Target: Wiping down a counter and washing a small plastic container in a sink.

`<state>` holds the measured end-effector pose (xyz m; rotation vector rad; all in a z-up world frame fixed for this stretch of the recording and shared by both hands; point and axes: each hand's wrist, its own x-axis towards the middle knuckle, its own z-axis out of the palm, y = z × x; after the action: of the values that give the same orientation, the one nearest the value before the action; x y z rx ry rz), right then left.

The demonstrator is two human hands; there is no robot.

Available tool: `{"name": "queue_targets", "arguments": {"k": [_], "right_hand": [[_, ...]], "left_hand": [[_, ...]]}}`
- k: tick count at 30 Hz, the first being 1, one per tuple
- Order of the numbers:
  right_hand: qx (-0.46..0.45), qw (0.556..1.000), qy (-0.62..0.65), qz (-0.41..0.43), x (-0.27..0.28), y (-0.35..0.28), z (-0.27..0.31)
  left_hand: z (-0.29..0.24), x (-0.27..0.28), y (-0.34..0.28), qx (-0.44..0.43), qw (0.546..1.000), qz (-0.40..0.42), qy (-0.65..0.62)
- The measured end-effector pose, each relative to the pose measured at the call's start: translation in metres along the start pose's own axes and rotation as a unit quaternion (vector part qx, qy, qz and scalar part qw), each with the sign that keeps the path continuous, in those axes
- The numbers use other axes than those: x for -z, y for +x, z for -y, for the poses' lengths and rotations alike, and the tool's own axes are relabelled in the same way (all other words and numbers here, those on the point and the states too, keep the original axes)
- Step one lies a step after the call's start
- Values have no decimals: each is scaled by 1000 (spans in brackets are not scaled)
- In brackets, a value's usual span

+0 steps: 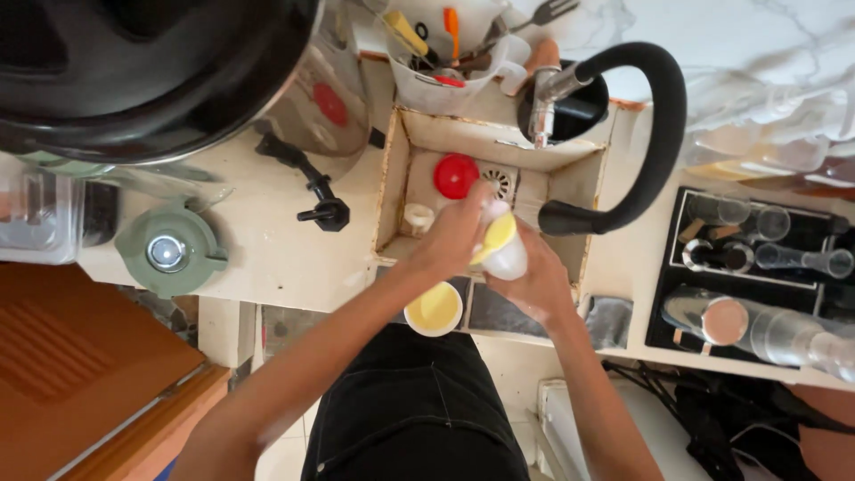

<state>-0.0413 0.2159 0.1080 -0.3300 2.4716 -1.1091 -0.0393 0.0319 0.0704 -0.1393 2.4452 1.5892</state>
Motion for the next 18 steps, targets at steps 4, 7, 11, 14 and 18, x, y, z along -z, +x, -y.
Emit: {"name": "queue_targets", "arguments": {"k": [4, 7, 11, 14, 18], "right_hand": [[61, 997, -54, -13, 6, 0, 2], [50, 995, -87, 9, 9, -4, 1], [116, 987, -105, 26, 8, -6, 0], [173, 981, -82, 22, 10, -8, 8], [194, 978, -76, 11, 23, -5, 23]], "left_hand": [[-16, 8, -42, -99, 993, -17, -55], [3, 13, -47, -152, 988, 4, -19], [57, 11, -33, -244, 967, 63, 36], [49, 7, -37, -155, 987, 35, 32], [-8, 20, -46, 87, 989, -92, -73]]}}
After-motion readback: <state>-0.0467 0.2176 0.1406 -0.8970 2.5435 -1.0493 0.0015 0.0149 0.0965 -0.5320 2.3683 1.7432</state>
